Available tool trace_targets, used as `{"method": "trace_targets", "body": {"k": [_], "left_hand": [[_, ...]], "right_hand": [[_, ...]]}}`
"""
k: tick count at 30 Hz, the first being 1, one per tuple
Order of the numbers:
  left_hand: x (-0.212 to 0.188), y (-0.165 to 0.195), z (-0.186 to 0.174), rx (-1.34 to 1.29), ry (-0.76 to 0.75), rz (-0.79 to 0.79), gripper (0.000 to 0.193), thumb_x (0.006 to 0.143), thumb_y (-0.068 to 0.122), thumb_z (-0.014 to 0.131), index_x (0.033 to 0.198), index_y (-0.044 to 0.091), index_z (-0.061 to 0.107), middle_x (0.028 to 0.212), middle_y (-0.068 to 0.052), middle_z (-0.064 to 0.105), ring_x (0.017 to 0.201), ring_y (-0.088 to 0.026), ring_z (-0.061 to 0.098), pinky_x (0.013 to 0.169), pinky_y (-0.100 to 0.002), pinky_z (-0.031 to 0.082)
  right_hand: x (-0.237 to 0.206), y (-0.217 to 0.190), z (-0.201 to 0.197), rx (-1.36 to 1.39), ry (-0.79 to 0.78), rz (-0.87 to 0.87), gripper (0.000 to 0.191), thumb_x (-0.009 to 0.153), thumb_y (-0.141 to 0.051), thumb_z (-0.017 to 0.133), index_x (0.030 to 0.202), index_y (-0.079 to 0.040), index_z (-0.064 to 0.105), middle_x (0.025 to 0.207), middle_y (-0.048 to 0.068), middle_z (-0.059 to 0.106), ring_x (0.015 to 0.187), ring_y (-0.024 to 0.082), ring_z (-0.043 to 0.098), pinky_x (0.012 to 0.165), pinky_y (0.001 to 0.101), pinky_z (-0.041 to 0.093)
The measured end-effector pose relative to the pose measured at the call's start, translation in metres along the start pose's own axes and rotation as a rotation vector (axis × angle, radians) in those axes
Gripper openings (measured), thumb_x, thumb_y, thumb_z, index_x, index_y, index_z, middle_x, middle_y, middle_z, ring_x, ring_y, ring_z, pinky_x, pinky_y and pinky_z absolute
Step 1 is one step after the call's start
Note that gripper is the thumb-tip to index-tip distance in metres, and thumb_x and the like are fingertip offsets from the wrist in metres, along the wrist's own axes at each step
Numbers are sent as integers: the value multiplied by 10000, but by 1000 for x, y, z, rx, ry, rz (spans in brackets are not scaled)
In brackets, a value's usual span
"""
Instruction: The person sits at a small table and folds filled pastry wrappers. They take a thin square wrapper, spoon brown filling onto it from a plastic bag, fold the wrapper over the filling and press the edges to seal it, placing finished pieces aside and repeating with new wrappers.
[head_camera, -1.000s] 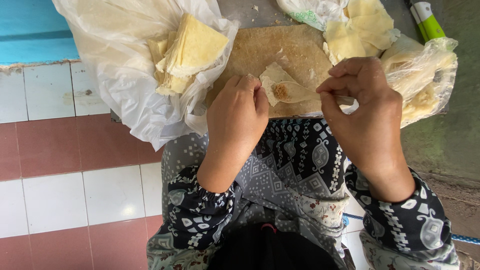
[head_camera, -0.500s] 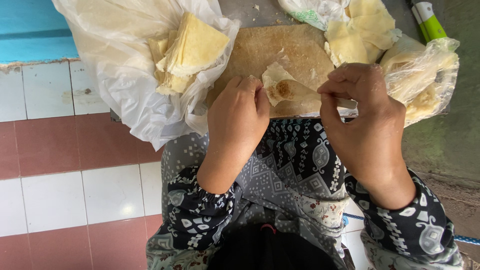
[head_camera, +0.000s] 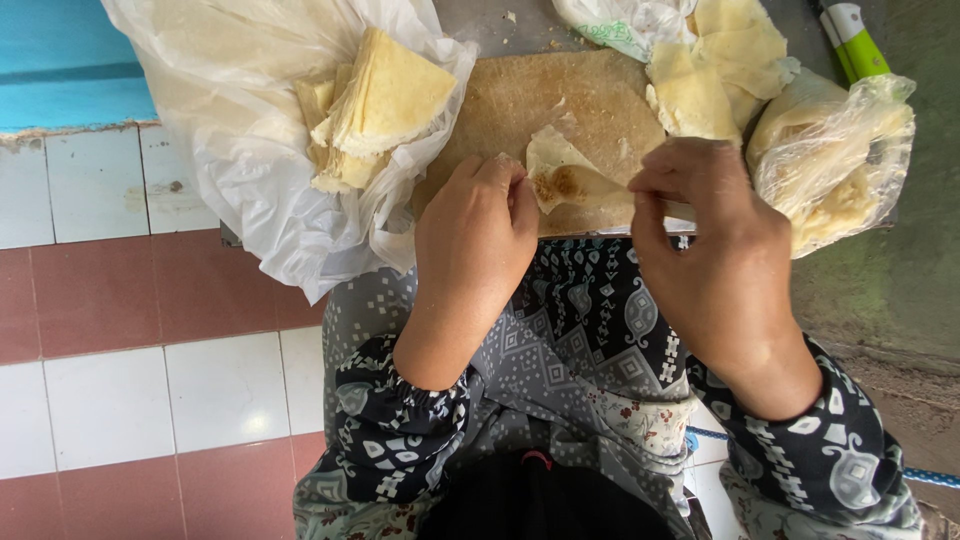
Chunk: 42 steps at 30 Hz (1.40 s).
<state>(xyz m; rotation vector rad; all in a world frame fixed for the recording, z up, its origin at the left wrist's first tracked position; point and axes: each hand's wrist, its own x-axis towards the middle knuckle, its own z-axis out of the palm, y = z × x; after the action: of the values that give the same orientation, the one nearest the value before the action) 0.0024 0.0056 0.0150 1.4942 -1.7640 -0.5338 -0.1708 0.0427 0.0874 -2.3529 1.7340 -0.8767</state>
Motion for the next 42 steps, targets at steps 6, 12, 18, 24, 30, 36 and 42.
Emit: {"method": "trace_targets", "body": {"k": [6, 12, 18, 24, 30, 36, 42], "left_hand": [[-1, 1, -3, -50, -52, -59, 134, 933, 149, 657, 858, 42, 688, 831, -107, 679, 727, -320, 686, 647, -442, 533], [-1, -3, 1, -113, 33, 89, 133, 979, 145, 638, 927, 40, 701, 878, -108, 682, 797, -328, 681, 697, -433, 532], [0, 0, 3, -84, -51, 43, 37, 924, 125, 690, 937, 96, 710, 906, -72, 678, 808, -293, 684, 686, -416, 530], [-2, -8, 0, -42, 13, 155, 231, 855, 102, 729, 1078, 91, 669, 989, -93, 624, 952, -322, 642, 767, -433, 522], [-2, -6, 2, -16, -30, 95, 75, 926, 168, 742, 986, 133, 716, 947, -57, 629, 924, -294, 656, 774, -426, 520], [2, -3, 4, 54, 32, 92, 91, 905, 187, 743, 927, 120, 685, 940, -40, 623, 925, -281, 662, 762, -430, 522], [2, -2, 4, 41, 24, 105, 144, 895, 166, 765, 945, 114, 640, 961, -55, 605, 949, -298, 656, 754, -427, 526]], "right_hand": [[-9, 27, 5, 8, 29, -15, 238, 1021, 115, 714, 1151, 61, 522, 1131, 147, 726, 1040, 238, 772, 856, 311, 616], [36, 112, 21, 317, 343, -78, 295, 1057, 201, 536, 1300, 72, 429, 1106, 156, 614, 926, 222, 741, 815, 300, 651], [99, 130, 42, -361, 428, -210, 264, 1026, 63, 677, 1197, -45, 508, 1008, 145, 687, 843, 328, 706, 766, 430, 558], [22, 57, 45, 73, -137, 176, 509, 916, -17, 720, 1375, 18, 503, 861, 121, 705, 762, 283, 704, 671, 402, 554], [28, 34, 54, 280, -133, 260, 604, 845, 51, 682, 1414, -19, 489, 841, 94, 683, 769, 196, 688, 687, 332, 548], [28, 42, 54, 617, -121, 280, 581, 921, 79, 626, 1467, -10, 449, 937, 53, 725, 860, 99, 688, 784, 252, 555], [33, 41, 67, 667, -101, 279, 664, 870, 71, 743, 1468, -31, 473, 965, 25, 696, 854, 75, 643, 755, 231, 513]]}}
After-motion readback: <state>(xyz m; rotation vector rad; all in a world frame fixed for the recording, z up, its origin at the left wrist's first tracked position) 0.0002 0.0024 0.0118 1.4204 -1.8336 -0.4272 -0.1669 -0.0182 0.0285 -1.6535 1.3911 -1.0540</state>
